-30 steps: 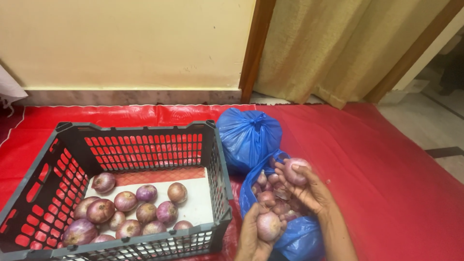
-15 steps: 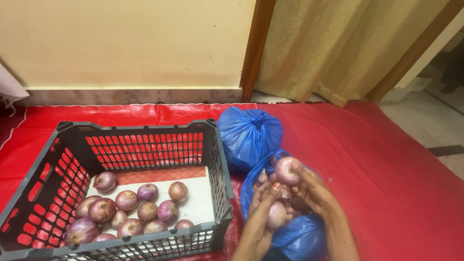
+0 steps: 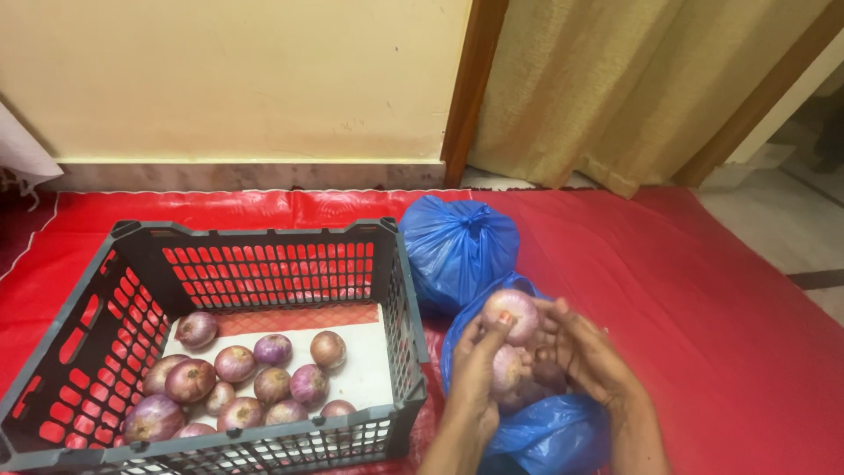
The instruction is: Sorting onions from blue plastic bags into a gray plastic crate while sitting on a mat on the floor.
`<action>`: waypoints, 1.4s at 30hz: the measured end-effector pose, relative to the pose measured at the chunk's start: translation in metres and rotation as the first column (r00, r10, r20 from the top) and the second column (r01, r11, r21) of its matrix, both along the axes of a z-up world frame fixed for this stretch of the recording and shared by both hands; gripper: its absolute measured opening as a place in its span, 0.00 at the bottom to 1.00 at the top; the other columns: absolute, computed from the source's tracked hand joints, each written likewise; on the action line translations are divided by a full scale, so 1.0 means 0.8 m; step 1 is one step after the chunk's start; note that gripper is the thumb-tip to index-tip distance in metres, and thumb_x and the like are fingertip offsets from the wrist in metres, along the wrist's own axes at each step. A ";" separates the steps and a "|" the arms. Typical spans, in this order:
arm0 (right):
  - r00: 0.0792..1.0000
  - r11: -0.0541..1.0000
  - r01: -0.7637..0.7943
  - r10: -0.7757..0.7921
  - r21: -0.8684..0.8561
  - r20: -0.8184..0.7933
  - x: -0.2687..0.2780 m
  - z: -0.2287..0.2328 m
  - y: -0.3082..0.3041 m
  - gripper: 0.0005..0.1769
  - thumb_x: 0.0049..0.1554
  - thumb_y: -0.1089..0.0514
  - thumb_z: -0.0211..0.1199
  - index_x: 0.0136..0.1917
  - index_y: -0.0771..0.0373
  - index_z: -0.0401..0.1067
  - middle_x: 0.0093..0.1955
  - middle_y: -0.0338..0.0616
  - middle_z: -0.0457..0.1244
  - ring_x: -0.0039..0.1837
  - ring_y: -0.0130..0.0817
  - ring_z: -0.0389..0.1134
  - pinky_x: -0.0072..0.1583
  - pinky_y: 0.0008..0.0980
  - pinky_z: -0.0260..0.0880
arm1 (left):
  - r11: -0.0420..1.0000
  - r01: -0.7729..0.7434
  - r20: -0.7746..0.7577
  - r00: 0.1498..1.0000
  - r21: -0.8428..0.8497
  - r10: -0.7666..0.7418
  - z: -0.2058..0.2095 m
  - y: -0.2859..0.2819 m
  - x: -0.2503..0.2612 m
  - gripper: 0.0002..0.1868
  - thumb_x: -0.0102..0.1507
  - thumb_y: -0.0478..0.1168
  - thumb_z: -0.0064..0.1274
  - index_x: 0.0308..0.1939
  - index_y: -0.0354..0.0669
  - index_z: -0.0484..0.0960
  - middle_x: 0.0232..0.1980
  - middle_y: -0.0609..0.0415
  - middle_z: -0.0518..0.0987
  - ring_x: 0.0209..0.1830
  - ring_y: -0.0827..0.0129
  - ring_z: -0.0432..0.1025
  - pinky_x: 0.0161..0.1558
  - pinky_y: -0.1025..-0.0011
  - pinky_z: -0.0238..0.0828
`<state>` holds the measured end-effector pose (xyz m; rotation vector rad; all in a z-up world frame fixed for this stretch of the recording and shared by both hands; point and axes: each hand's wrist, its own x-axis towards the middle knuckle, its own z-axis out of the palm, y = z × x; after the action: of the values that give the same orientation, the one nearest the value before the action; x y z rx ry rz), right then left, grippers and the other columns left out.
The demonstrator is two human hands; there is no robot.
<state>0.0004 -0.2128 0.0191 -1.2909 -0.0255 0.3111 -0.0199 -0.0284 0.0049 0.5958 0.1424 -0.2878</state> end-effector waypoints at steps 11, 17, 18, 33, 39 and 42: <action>0.964 0.874 0.232 -0.266 -0.426 -0.022 0.024 -0.046 -0.006 0.23 0.63 0.50 0.56 0.67 0.61 0.75 0.56 0.47 0.70 0.49 0.34 0.67 0.49 0.33 0.69 | 0.865 0.003 0.247 0.958 0.501 -0.147 0.100 0.242 0.120 0.22 0.62 0.45 0.59 0.57 0.41 0.74 0.44 0.46 0.83 0.28 0.63 0.79 0.28 0.67 0.81; 0.975 0.671 0.026 0.145 -0.741 0.166 0.041 -0.093 -0.021 0.21 0.57 0.52 0.63 0.62 0.59 0.76 0.57 0.43 0.72 0.58 0.35 0.73 0.57 0.33 0.73 | 0.566 0.019 0.042 0.995 0.824 -0.095 -0.069 0.420 0.208 0.24 0.60 0.44 0.61 0.57 0.38 0.79 0.36 0.46 0.82 0.23 0.63 0.75 0.21 0.66 0.73; 0.933 0.631 -0.005 0.282 -0.776 0.223 0.054 -0.113 -0.024 0.21 0.56 0.51 0.65 0.61 0.60 0.75 0.58 0.45 0.71 0.60 0.38 0.73 0.61 0.34 0.71 | 0.553 0.061 -0.036 0.998 0.831 -0.057 -0.100 0.461 0.215 0.23 0.59 0.42 0.62 0.56 0.37 0.79 0.32 0.45 0.80 0.20 0.60 0.72 0.17 0.64 0.68; 0.991 0.277 -0.114 0.098 -0.954 -0.090 0.018 -0.038 0.052 0.28 0.55 0.36 0.65 0.66 0.45 0.77 0.66 0.31 0.67 0.68 0.32 0.68 0.68 0.32 0.68 | -0.170 -0.028 0.064 0.975 0.985 0.214 -0.159 0.525 0.174 0.24 0.60 0.52 0.63 0.55 0.42 0.84 0.51 0.43 0.84 0.52 0.57 0.80 0.55 0.61 0.74; 0.917 0.413 -0.110 0.394 -0.904 0.068 0.070 -0.141 -0.016 0.29 0.55 0.41 0.65 0.66 0.54 0.74 0.68 0.40 0.65 0.69 0.36 0.67 0.69 0.33 0.67 | -0.081 -0.242 0.253 0.952 0.967 0.174 -0.116 0.541 0.181 0.19 0.60 0.42 0.62 0.54 0.40 0.86 0.48 0.46 0.86 0.48 0.63 0.81 0.51 0.64 0.76; 0.910 0.422 -0.070 0.398 -0.904 0.115 0.039 -0.089 0.017 0.31 0.54 0.41 0.64 0.68 0.54 0.71 0.71 0.39 0.66 0.72 0.36 0.66 0.70 0.34 0.62 | 0.161 -0.364 0.353 0.931 0.917 0.096 -0.063 0.483 0.159 0.15 0.62 0.36 0.58 0.53 0.38 0.84 0.46 0.49 0.86 0.47 0.69 0.80 0.49 0.70 0.77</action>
<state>0.0316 -0.1992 -0.0517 -2.4336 -0.3789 0.3741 0.1073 0.3582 -0.0458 1.9323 0.2027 0.2658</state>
